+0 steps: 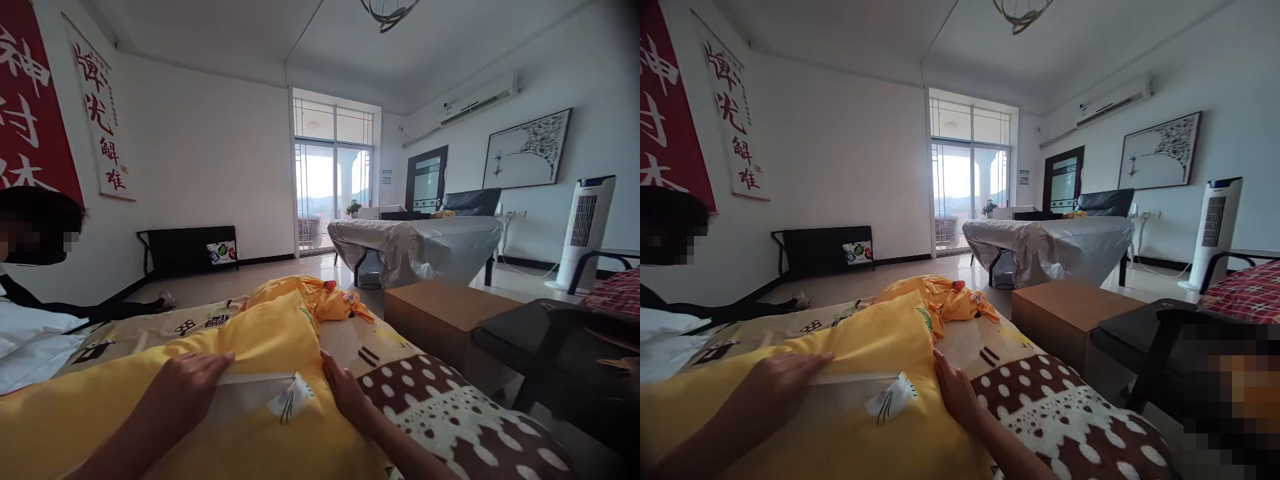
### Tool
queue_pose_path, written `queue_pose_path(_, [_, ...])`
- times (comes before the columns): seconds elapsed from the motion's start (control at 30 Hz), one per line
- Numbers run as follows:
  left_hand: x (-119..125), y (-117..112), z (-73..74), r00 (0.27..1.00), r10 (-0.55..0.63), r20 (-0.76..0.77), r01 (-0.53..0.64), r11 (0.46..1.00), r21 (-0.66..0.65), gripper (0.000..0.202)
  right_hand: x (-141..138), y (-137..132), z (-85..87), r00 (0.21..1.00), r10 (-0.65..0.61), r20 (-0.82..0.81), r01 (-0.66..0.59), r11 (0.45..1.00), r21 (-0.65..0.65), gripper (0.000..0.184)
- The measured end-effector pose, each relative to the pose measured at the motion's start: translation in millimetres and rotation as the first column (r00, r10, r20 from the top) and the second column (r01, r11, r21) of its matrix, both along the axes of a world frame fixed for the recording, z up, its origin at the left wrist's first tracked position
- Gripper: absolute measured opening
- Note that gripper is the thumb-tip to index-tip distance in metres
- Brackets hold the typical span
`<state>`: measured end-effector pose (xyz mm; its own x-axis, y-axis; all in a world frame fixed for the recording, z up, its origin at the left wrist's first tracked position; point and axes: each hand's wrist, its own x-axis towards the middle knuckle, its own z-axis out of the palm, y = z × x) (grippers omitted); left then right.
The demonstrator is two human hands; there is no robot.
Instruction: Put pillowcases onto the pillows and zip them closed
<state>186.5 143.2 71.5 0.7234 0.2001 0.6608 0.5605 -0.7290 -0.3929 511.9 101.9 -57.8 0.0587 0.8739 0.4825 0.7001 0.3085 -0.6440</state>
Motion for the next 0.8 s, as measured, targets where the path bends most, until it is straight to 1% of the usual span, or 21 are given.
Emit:
queue_pose_path(0.03, [5.6, -9.0, -4.3, 0.996, -0.023, -0.083, 0.032, 0.995, 0.098, 0.042, 3.7, 3.9, -6.1, 0.999, -0.012, 0.050, 0.015, 0.999, -0.048, 0.045])
queue_pose_path(0.07, [11.9, -17.7, -8.6, 0.988, -0.025, -0.151, 0.049, 0.987, 0.155, 0.041, 7.2, 6.6, -10.3, 0.994, -0.036, 0.102, 0.047, 0.994, -0.103, 0.043])
queue_pose_path(0.1, [17.9, -25.1, -12.0, 0.983, -0.012, -0.184, 0.046, 0.983, 0.181, 0.040, 9.9, 7.7, -11.3, 0.985, -0.074, 0.155, 0.098, 0.983, -0.153, 0.040])
queue_pose_path(0.13, [23.0, -30.9, -13.9, 0.982, -0.005, -0.191, 0.042, 0.981, 0.191, 0.039, 11.5, 6.8, -8.4, 0.971, -0.129, 0.202, 0.166, 0.970, -0.178, 0.037])
queue_pose_path(0.17, [26.9, -34.9, -13.9, 0.984, -0.006, -0.178, 0.042, 0.980, 0.197, 0.038, 11.2, 3.8, -1.5, 0.953, -0.193, 0.235, 0.234, 0.958, -0.165, 0.036])
queue_pose_path(0.2, [29.7, -37.3, -12.1, 0.987, -0.013, -0.158, 0.045, 0.978, 0.203, 0.036, 8.7, -1.0, 8.9, 0.937, -0.246, 0.250, 0.281, 0.953, -0.115, 0.036])
queue_pose_path(0.23, [31.4, -38.4, -8.8, 0.991, -0.018, -0.133, 0.046, 0.976, 0.213, 0.035, 3.7, -7.1, 21.6, 0.930, -0.270, 0.251, 0.287, 0.957, -0.036, 0.037])
queue_pose_path(0.27, [32.6, -38.7, -4.9, 0.993, -0.022, -0.116, 0.048, 0.973, 0.224, 0.034, -4.0, -13.7, 35.4, 0.935, -0.249, 0.253, 0.243, 0.968, 0.058, 0.038])
queue_pose_path(0.3, [33.5, -38.4, -1.2, 0.994, -0.026, -0.106, 0.050, 0.971, 0.235, 0.034, -14.0, -19.8, 48.7, 0.945, -0.189, 0.268, 0.155, 0.978, 0.142, 0.042])
queue_pose_path(0.33, [34.3, -37.7, 1.5, 0.995, -0.026, -0.098, 0.049, 0.968, 0.245, 0.034, -25.7, -24.3, 60.5, 0.947, -0.111, 0.301, 0.053, 0.979, 0.196, 0.052])
queue_pose_path(0.37, [35.0, -36.3, 2.6, 0.996, -0.017, -0.088, 0.039, 0.968, 0.250, 0.034, -38.1, -26.1, 70.0, 0.940, -0.041, 0.340, -0.033, 0.978, 0.208, 0.065])
queue_pose_path(0.4, [35.8, -34.2, 1.8, 0.997, -0.008, -0.083, 0.029, 0.968, 0.248, 0.034, -50.2, -24.6, 76.7, 0.929, 0.004, 0.371, -0.080, 0.979, 0.188, 0.075])
queue_pose_path(0.43, [36.3, -31.1, -1.1, 0.996, 0.001, -0.086, 0.020, 0.971, 0.238, 0.035, -61.2, -19.7, 80.8, 0.924, 0.008, 0.383, -0.071, 0.986, 0.151, 0.078])
queue_pose_path(0.47, [36.4, -27.0, -5.7, 0.995, 0.010, -0.095, 0.012, 0.974, 0.226, 0.036, -70.3, -11.6, 82.8, 0.927, -0.029, 0.373, -0.012, 0.994, 0.106, 0.074])
queue_pose_path(0.5, [36.0, -21.9, -11.5, 0.994, 0.022, -0.108, 0.002, 0.977, 0.212, 0.037, -77.3, -1.3, 83.2, 0.931, -0.095, 0.353, 0.078, 0.995, 0.062, 0.067])
queue_pose_path(0.57, [33.3, -11.0, -24.1, 0.989, 0.052, -0.136, -0.023, 0.979, 0.204, 0.041, -84.8, 21.3, 81.1, 0.911, -0.224, 0.347, 0.249, 0.968, -0.030, 0.053])
queue_pose_path(0.6, [31.2, -6.4, -29.6, 0.989, 0.062, -0.136, -0.030, 0.974, 0.223, 0.043, -85.9, 31.4, 79.4, 0.896, -0.260, 0.361, 0.303, 0.951, -0.067, 0.047])
queue_pose_path(0.67, [26.7, -2.1, -38.4, 0.990, 0.052, -0.133, -0.010, 0.956, 0.295, 0.046, -84.5, 45.6, 75.3, 0.876, -0.277, 0.396, 0.347, 0.931, -0.116, 0.035])
queue_pose_path(0.7, [24.7, -2.7, -42.1, 0.989, 0.021, -0.143, 0.028, 0.943, 0.332, 0.045, -82.6, 49.6, 72.8, 0.872, -0.275, 0.405, 0.353, 0.926, -0.131, 0.031])
queue_pose_path(0.77, [22.0, -7.7, -50.6, 0.979, -0.099, -0.175, 0.158, 0.917, 0.365, 0.041, -77.6, 53.3, 66.9, 0.873, -0.279, 0.400, 0.362, 0.921, -0.147, 0.030])
queue_pose_path(0.8, [21.5, -10.7, -56.0, 0.970, -0.167, -0.176, 0.220, 0.911, 0.349, 0.038, -75.0, 53.9, 63.5, 0.872, -0.279, 0.402, 0.363, 0.920, -0.151, 0.030])
